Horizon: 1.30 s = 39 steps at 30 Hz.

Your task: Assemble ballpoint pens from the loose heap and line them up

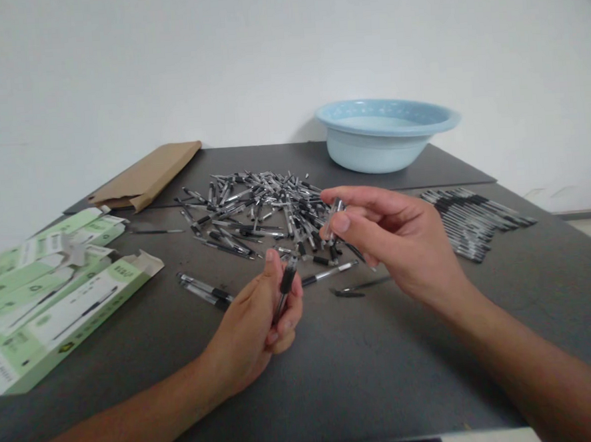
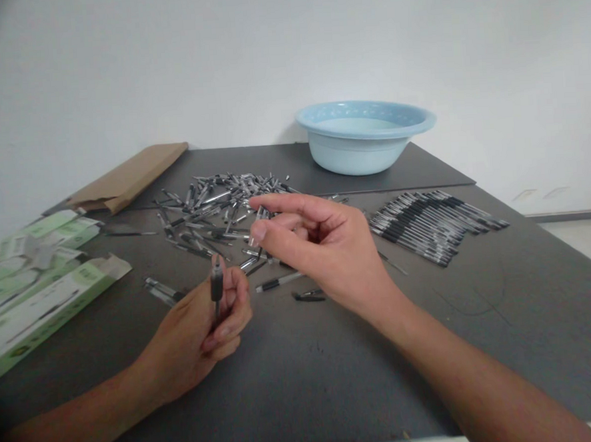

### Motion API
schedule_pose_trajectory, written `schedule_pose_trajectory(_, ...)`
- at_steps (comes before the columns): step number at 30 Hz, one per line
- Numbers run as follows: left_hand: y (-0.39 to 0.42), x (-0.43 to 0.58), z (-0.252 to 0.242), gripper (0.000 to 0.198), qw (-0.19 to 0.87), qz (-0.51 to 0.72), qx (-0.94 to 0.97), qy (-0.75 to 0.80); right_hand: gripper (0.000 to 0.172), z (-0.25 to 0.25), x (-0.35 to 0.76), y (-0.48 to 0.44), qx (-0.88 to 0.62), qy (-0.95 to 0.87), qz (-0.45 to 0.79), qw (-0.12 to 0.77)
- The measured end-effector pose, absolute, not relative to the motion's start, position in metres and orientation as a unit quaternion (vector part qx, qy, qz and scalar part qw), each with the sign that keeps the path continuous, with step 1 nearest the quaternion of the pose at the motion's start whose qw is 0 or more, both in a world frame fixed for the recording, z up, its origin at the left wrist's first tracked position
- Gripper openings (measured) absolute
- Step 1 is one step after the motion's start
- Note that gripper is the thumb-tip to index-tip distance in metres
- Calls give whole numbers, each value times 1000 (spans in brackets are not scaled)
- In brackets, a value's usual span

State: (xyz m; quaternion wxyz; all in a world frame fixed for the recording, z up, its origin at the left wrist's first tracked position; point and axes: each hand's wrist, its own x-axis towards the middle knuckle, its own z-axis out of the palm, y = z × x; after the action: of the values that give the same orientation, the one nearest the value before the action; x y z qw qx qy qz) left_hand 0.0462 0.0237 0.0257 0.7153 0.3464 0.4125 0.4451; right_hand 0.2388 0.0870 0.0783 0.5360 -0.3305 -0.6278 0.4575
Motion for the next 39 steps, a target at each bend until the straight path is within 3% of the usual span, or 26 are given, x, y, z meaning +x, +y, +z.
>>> schedule_pose_trajectory(9,15,44,22,75,671,432,444,408,21,79,237,75,-322,-644,422,551)
schedule_pose_trajectory(32,10,43,11,70,622,429,517,402,20,76,234,67,-332,-663,389,547)
schedule_pose_trajectory(39,11,47,15,66,609,494,469,408,17,73,238,80,-340,-646,426,534)
